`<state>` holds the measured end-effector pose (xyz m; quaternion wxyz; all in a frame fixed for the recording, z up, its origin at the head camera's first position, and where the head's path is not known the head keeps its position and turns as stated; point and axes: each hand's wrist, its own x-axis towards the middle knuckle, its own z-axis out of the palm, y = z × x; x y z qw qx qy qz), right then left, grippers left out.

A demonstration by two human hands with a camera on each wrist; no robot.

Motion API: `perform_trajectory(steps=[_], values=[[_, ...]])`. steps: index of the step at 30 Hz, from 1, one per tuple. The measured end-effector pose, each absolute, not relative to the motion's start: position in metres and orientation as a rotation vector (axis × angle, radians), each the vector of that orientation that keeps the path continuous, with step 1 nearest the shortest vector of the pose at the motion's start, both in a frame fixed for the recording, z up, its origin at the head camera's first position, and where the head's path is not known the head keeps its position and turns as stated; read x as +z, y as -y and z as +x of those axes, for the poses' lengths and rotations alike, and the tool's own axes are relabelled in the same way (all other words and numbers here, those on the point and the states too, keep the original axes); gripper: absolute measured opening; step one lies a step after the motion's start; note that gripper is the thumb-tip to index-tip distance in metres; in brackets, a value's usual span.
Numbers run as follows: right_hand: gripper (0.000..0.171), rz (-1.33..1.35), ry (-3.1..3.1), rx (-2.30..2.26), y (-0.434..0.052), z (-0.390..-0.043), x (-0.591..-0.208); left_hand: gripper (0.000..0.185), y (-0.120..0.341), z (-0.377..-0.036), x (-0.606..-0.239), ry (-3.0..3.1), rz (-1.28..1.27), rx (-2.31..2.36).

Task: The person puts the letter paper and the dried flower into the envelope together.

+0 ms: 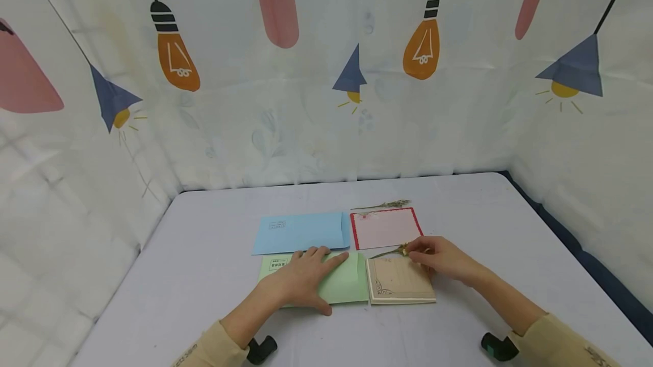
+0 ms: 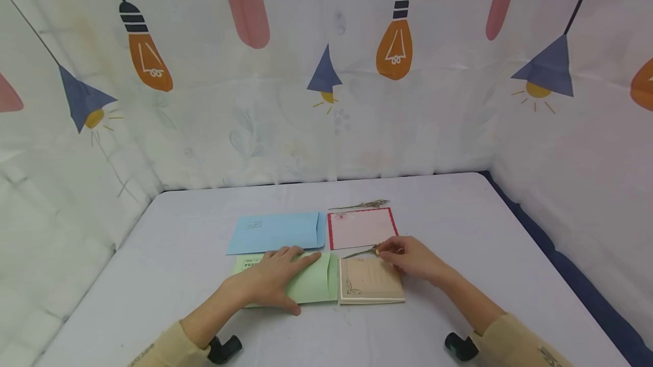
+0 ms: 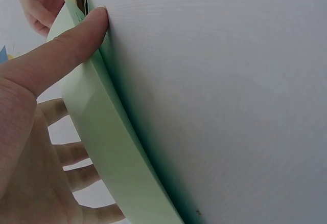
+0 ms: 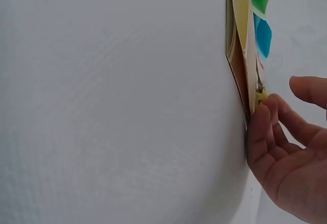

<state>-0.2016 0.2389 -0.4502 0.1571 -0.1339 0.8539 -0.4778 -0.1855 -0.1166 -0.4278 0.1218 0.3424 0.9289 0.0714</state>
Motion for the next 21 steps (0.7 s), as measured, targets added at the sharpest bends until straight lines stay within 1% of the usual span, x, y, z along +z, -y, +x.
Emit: perform_trajectory(steps=[9, 21], values=[[0.026, -0.318, -2.468, -1.335, -0.2429, -0.2012, -0.4479, 0.108, 0.1164, -0.1861, -0.4280, -2.711, 1.006, 0.205], [0.024, -0.351, -2.484, -1.324, -0.2473, -0.2008, -0.4506, 0.108, 0.1167, -0.1863, -0.4287, -2.712, 1.010, 0.180]])
